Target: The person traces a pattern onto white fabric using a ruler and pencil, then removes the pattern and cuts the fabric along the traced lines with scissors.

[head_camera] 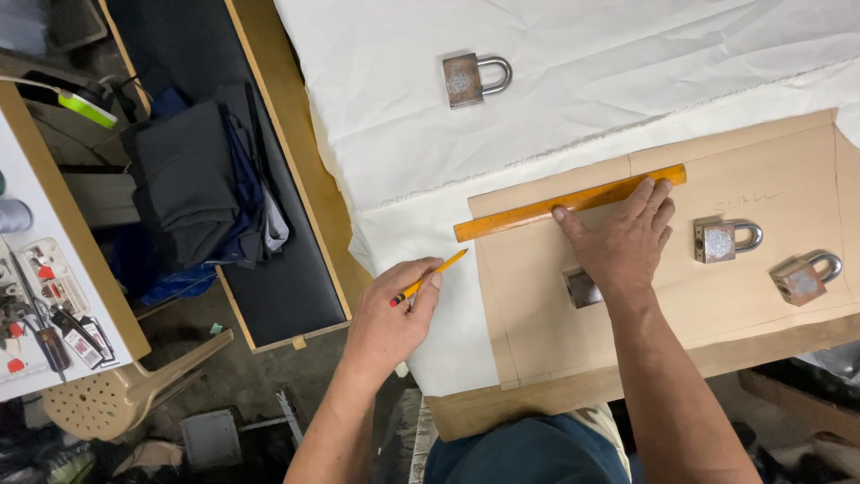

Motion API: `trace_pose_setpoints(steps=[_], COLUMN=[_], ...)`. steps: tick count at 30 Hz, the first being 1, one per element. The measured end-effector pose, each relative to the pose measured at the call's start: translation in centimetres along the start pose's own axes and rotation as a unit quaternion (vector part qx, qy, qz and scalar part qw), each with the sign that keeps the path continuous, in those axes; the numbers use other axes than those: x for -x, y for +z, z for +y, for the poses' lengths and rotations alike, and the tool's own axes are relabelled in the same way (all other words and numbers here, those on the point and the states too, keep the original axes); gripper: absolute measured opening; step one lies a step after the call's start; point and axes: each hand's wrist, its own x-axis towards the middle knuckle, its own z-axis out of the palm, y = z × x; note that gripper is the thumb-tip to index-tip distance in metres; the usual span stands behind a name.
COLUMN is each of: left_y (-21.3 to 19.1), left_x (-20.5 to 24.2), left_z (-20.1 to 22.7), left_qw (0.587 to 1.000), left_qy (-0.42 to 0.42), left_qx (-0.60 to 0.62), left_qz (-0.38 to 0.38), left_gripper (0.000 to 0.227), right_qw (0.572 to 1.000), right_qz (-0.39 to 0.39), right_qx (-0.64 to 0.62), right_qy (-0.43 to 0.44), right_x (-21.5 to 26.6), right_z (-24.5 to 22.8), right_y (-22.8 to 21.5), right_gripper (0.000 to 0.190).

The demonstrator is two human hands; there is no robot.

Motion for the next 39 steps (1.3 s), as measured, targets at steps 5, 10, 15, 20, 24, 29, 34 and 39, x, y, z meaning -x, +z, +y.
trace_pose_setpoints(steps=[5,10,15,20,24,29,34,39], left_y=[0.6,1.3,3.0,6.6,10.1,12.1,12.7,12.5], left_x=[-1.4,-3.3,-6.7,-11.9,-15.1,-17.0,-17.9,-18.3], left_z=[-0.3,-0.1,0.7,3.4,4.8,5.8,6.1,7.1], left_qw=[0.997,0.988,0.993,0.977,0.966,0.965,0.964,0.958], left_qy=[0.065,0.119,0.035,-0.001,-0.018,-0.050,-0.063,-0.094], left_qx=[0.017,0.062,0.113,0.203,0.243,0.231,0.224,0.209], left_qz=[0.043,0.081,0.012,-0.068,-0.089,-0.118,-0.126,-0.173], left_gripper=[0.025,0.019,0.024,0.032,0.030,0.035,0.034,0.041], right_qw=[1.000,1.000,1.000,1.000,1.000,0.999,1.000,0.999], right_qz=[0.001,0.018,0.018,-0.009,-0.010,-0.021,-0.020,-0.033], right_qx=[-0.001,-0.002,0.005,0.017,0.015,0.019,0.014,0.007], right_qy=[0.000,-0.006,-0.001,0.001,0.015,0.018,0.018,0.018], right_x=[-0.1,-0.4,-0.5,-0.7,-0.6,-0.7,-0.8,-0.9], right_z=[0.4,0.8,0.7,0.6,0.3,0.2,0.2,0.2], right_y=[0.4,0.9,0.7,0.2,0.1,-0.1,-0.2,-0.4], right_gripper=[0.134,0.133,0.135,0.130,0.127,0.126,0.126,0.126])
